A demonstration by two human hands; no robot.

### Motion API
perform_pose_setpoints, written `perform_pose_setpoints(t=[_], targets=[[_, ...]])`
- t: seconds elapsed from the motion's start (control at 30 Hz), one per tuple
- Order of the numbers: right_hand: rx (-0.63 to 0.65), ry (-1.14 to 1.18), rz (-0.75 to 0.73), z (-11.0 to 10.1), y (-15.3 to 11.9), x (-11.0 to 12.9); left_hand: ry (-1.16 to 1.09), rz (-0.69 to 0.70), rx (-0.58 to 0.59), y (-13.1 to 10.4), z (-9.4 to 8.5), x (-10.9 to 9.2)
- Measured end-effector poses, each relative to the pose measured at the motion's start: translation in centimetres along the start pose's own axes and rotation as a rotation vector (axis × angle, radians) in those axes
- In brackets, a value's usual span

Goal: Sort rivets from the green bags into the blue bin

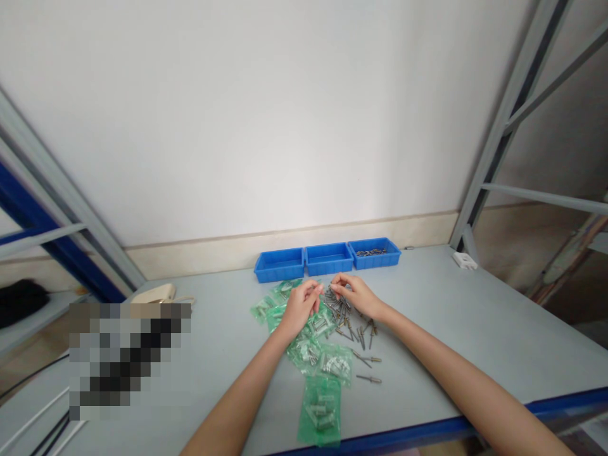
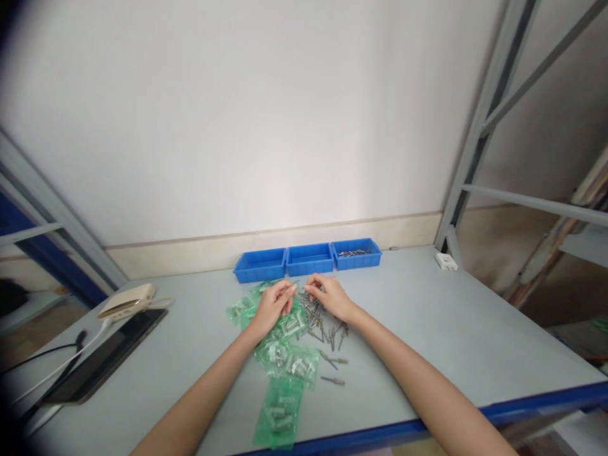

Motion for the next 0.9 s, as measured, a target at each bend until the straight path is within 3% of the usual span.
perform_pose_setpoints(t=[0.17,0.23,0.4,0.5,0.57,0.67,0.83,0.9], targets=[[0.017,0.017,0.058,-0.2,0.3,-0.6,-0.012,-0.022,-0.008,-0.2,0.1,-0.2],[-0.107,0.068,0.104,-1.4,0.8,-1.6,-0.044,-0.04,-0.015,-0.2,0.1,-0.1],[-0.606,0.147,0.315,-7.2,1.1,-6.0,-0.073,-0.05,-0.013,-0.1,0.1,0.3],[-0.686,-0.008,0.472,-10.3,0.2,-7.7,-0.069,-0.058,-0.003,-0.1,0.2,0.4],[-0.605,-0.258,0.508,-11.5,-0.2,-7.3,-0.066,-0.062,0.002,-0.1,0.3,0.4],[-0.377,-0.548,0.419,-11.6,-0.4,-5.1,-0.062,-0.062,0.022,-0.2,0.6,0.3],[0.188,-0.573,0.32,-7.6,-0.7,-2.0,-0.056,-0.055,0.043,-0.4,0.8,0.1],[0.354,-0.581,0.312,-5.8,-1.1,-1.6,-0.058,-0.052,0.032,-0.4,0.7,0.0]])
Point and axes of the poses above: each hand's wrist, its own y-axis towards the middle knuckle, its own z-axis out of the palm, x = y × z, the point moved 4 cm from there along y, towards the middle knuckle, and after that the axes turned 2 degrees about -z, right-handed, at the moved point
